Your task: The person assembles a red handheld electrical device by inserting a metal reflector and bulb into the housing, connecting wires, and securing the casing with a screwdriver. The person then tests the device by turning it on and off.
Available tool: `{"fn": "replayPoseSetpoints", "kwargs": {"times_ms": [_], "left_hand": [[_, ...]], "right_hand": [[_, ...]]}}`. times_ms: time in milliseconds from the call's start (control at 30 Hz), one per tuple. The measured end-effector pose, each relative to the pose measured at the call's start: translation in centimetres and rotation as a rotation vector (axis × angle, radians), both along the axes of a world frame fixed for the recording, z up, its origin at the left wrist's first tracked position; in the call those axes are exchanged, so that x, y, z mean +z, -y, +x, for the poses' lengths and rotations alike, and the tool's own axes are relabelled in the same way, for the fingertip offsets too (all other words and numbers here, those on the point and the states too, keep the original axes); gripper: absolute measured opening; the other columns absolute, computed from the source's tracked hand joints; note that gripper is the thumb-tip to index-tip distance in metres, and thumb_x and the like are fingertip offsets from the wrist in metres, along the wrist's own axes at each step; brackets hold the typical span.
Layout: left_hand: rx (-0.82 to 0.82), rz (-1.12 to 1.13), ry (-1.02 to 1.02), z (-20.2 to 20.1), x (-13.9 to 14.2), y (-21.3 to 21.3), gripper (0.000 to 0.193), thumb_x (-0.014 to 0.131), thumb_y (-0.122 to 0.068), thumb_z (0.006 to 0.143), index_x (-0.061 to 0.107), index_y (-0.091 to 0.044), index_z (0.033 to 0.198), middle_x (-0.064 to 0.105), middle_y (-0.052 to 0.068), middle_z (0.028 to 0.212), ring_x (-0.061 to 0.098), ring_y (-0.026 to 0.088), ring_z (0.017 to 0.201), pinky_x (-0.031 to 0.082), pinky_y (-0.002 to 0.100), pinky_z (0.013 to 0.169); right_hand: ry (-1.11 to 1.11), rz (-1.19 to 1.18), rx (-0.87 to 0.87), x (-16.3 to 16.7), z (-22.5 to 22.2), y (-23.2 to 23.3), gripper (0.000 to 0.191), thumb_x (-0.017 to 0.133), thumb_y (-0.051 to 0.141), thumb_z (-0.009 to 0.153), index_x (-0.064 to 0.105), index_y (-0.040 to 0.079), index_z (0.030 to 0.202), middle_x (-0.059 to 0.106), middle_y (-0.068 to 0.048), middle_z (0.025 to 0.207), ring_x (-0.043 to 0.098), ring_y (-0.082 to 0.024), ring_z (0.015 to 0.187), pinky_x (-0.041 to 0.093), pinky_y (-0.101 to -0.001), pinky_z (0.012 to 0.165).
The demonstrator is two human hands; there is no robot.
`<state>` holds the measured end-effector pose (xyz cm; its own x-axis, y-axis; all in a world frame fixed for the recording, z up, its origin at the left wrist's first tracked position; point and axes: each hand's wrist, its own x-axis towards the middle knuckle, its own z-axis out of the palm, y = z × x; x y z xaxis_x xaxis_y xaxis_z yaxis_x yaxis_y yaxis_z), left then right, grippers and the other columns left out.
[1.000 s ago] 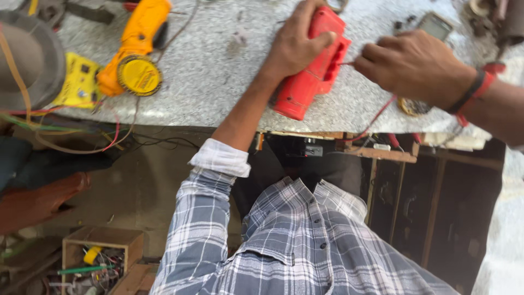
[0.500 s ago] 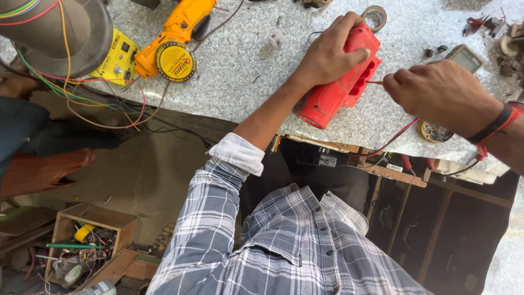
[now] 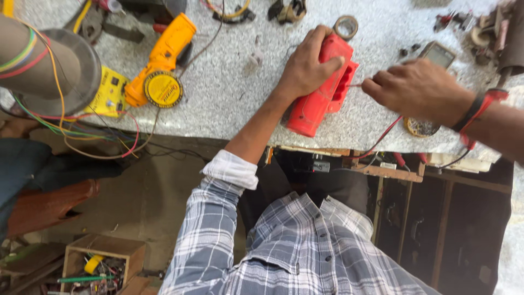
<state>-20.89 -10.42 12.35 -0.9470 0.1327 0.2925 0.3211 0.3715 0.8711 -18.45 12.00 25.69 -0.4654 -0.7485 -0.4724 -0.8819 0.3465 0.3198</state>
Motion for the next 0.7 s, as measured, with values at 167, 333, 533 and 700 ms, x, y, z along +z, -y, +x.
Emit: {"fn": "replayPoseSetpoints", "kwargs": {"times_ms": [167, 333, 533, 700], "left_hand": [[-0.009, 0.015, 0.033, 0.1, 0.5, 0.0, 0.049, 0.073, -0.035, 0.087, 0.052, -0.008, 0.122, 0.063, 0.017, 0.117, 0.066, 0.035, 0.110, 0.054, 0.045, 0.096], [-0.001, 0.030, 0.020, 0.2, 1.0, -0.1, 0.050, 0.075, -0.032, 0.084, 0.054, -0.006, 0.121, 0.063, 0.018, 0.117, 0.065, 0.036, 0.111, 0.053, 0.045, 0.097], [-0.009, -0.004, 0.112, 0.1, 1.7, 0.1, 0.053, 0.075, -0.032, 0.083, 0.053, -0.006, 0.123, 0.063, 0.017, 0.121, 0.066, 0.034, 0.111, 0.052, 0.045, 0.096], [0.000, -0.003, 0.117, 0.4, 2.1, 0.3, 0.053, 0.073, -0.033, 0.083, 0.053, -0.007, 0.124, 0.063, 0.016, 0.120, 0.066, 0.033, 0.111, 0.052, 0.045, 0.096]], "right_hand": [[0.179, -0.204, -0.621, 0.4, 0.4, 1.6, 0.024, 0.066, 0.032, 0.100, 0.066, 0.009, 0.109, 0.067, -0.007, 0.080, 0.070, -0.027, 0.073, 0.058, -0.0393, 0.068], [0.015, -0.446, 0.024, 1.2, 0.0, 0.6, 0.021, 0.064, 0.010, 0.088, 0.064, 0.000, 0.106, 0.063, -0.008, 0.083, 0.067, -0.024, 0.064, 0.057, -0.0365, 0.059], [0.109, -0.038, -0.401, -0.4, -0.1, 0.2, 0.028, 0.051, 0.037, 0.109, 0.064, 0.013, 0.113, 0.067, -0.001, 0.078, 0.070, -0.016, 0.067, 0.059, -0.0324, 0.064], [0.090, -0.452, -0.224, -0.8, -0.5, 0.2, 0.041, 0.066, 0.037, 0.092, 0.064, 0.002, 0.114, 0.064, -0.005, 0.091, 0.065, -0.018, 0.057, 0.055, -0.0304, 0.051]]}}
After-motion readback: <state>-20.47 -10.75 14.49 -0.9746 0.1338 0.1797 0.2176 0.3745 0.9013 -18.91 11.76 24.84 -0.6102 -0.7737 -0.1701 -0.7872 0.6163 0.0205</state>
